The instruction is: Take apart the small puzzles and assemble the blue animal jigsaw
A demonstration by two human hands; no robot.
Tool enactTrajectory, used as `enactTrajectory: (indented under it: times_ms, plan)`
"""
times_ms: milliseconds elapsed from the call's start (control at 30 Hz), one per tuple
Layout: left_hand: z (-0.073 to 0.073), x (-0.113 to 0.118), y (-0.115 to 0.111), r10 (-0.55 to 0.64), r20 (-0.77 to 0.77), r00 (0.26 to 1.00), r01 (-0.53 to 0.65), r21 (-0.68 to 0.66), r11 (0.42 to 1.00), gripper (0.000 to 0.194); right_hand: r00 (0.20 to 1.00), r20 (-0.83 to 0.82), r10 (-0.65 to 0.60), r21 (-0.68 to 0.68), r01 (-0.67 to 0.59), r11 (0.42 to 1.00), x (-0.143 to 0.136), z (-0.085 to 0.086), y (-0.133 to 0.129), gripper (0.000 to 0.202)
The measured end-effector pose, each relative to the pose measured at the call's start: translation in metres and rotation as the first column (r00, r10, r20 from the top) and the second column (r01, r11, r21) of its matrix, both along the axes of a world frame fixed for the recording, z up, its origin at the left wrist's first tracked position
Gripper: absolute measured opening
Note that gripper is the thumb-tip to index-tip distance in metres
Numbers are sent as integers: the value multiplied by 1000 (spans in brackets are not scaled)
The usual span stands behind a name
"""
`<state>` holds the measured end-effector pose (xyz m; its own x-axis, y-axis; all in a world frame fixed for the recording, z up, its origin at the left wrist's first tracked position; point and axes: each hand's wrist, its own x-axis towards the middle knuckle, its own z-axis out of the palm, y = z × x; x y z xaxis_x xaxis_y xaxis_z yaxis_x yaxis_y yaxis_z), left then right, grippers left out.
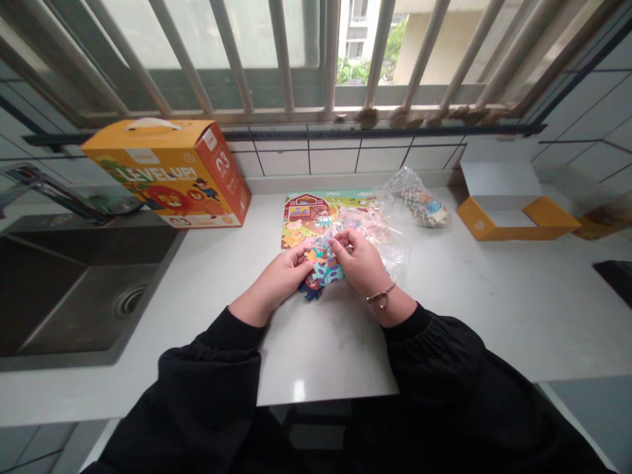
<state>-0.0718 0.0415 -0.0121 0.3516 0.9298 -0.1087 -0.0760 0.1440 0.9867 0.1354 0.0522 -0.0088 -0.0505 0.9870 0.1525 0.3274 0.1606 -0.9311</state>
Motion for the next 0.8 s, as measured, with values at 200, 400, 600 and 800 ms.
enactTrajectory:
  times_ms: [200, 400, 600, 800]
  plan:
    - [1, 3, -3, -49, -39, 998, 50, 28, 998, 47, 973, 193, -129, 206, 88, 975, 1, 5, 0, 22]
    - [-8, 2, 3, -134, -93, 987, 136, 21, 990, 37, 974, 202, -98, 181, 61, 982, -2, 5, -3, 20]
    - [6, 0, 3, -53, -254, 966, 107, 204, 973, 18, 979, 166, 119, 51, -129, 990, -1, 7, -5, 25]
    - [21, -6, -4, -71, -428, 901, 211, 290, 933, 18, 931, 224, 290, -49, -286, 957, 3, 18, -10, 20]
